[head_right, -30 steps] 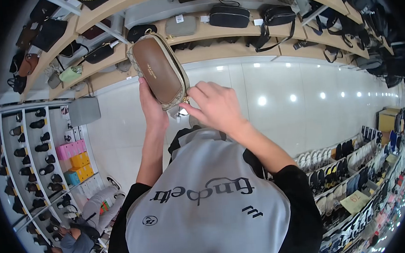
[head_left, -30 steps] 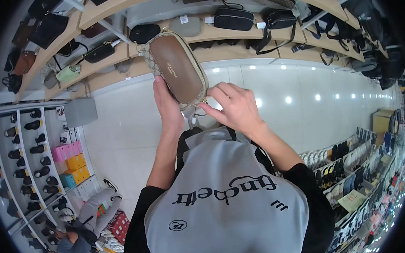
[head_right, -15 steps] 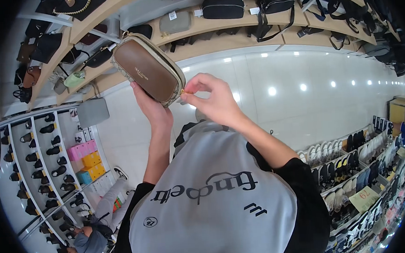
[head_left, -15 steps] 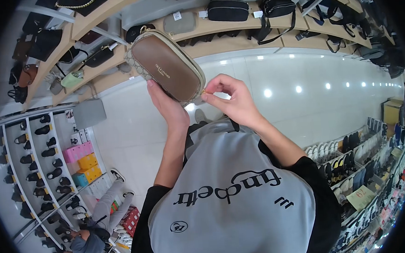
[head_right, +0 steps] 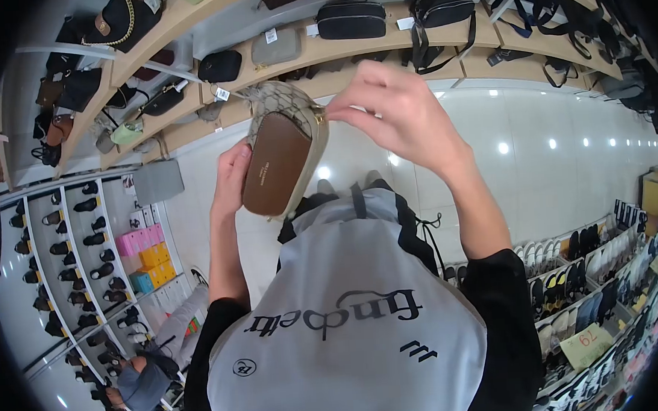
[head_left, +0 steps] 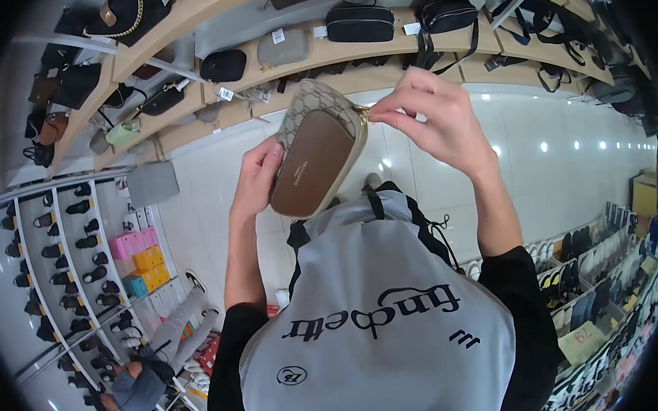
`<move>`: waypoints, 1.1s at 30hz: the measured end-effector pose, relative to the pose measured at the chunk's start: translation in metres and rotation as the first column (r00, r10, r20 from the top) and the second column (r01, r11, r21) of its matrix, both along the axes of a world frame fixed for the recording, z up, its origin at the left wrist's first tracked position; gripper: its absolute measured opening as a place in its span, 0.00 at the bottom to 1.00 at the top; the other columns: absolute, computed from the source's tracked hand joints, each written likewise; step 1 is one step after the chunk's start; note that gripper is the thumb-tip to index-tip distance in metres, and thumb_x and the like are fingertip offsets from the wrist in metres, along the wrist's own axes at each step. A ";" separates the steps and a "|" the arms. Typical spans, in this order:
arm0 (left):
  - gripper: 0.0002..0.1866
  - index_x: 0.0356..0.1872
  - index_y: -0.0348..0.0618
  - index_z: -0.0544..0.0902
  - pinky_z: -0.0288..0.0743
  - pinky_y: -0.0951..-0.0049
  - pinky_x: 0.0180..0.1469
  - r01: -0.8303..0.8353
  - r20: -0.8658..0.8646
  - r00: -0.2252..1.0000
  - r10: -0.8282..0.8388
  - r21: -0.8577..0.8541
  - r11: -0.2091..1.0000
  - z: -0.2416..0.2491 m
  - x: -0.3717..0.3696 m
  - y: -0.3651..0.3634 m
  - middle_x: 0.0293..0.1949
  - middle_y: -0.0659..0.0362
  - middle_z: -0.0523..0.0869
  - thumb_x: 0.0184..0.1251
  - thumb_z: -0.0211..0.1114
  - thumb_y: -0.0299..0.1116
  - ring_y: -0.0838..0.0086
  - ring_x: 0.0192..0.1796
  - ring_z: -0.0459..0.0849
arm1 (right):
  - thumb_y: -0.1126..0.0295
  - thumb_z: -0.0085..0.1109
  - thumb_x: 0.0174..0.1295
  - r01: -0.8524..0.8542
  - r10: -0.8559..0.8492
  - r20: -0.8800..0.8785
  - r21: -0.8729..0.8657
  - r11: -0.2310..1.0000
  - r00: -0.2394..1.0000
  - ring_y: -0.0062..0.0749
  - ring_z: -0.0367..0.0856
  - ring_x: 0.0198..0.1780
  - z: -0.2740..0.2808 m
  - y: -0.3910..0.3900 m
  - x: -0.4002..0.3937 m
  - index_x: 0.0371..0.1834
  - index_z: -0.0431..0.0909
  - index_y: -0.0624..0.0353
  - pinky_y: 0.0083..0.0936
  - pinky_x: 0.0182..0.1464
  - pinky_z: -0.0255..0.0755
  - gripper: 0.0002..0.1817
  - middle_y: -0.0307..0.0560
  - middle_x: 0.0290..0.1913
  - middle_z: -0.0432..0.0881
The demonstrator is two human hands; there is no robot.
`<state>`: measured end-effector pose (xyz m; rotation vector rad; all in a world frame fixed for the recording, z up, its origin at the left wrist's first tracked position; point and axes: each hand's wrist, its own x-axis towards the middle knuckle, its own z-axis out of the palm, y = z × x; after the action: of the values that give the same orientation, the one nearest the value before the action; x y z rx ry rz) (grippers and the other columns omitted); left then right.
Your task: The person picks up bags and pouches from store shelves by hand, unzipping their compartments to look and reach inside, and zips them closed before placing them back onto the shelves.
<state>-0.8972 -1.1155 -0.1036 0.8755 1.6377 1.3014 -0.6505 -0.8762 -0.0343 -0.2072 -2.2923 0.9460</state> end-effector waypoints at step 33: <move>0.11 0.54 0.34 0.85 0.81 0.71 0.55 -0.051 0.274 0.960 -0.063 0.390 0.919 0.000 -0.252 0.066 0.45 0.59 0.88 0.89 0.57 0.29 0.75 0.47 0.86 | 0.61 0.77 0.66 -0.034 0.017 0.359 0.040 0.999 0.933 0.36 0.82 0.67 0.267 0.119 -0.393 0.84 0.68 0.59 0.31 0.70 0.75 0.44 0.54 0.68 0.84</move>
<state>-1.1492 -1.0494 -0.1032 0.8776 1.1671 1.7023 -1.0431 -0.7574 0.2329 -0.3571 -2.6536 0.9287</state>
